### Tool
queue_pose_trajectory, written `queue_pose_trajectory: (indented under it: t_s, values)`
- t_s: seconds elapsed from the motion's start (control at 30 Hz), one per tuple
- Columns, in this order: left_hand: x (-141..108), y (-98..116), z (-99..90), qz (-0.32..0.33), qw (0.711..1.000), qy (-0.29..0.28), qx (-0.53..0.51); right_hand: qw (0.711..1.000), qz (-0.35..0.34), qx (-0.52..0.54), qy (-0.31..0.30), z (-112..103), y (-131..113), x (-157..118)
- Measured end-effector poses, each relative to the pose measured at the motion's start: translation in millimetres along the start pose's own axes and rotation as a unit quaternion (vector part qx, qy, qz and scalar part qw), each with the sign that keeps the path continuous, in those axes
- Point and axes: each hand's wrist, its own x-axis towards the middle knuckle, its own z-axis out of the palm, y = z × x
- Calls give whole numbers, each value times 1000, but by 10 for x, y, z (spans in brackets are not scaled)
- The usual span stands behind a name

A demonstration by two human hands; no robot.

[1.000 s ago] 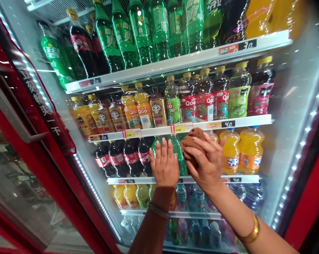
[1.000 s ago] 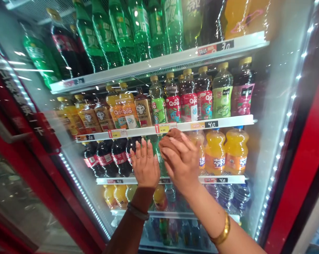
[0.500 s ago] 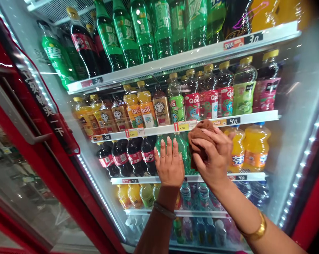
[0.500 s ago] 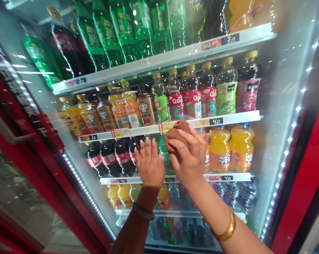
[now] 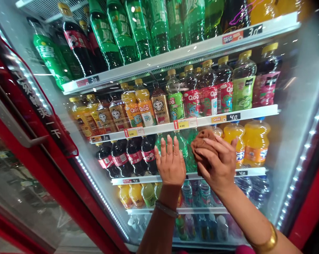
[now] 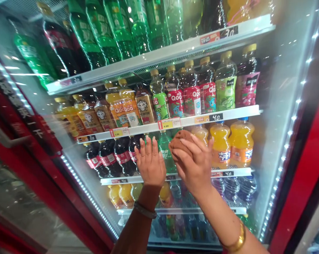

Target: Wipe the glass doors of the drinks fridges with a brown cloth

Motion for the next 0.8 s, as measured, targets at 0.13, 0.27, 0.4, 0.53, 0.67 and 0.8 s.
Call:
queue_pose_trajectory:
  t_s: [0.13,0.27,0.4,0.53,0.67,0.8]
  values:
    - [-10,-23,8,5,1000,10,-5,1000,7,18,17,227,-227,93]
    - [-9,-35,8,7,1000,16,-6,998,-29,42,-44,106,-227,-425]
    - [-4,-12,-8,1,1000,4,-10,996,-26,17,-88,-190,-40,-744]
    - [24,2,-19,4,1000,5,-5,999,33,11,-42,-160,-51,-432]
    - [22,-9,-11,6,1000,11,-8,998,55,20,-11,104,-251,-219]
    - [-186,-6,-8,0,1000,-4,-1,997,-11,50,-60,80,-257,-568]
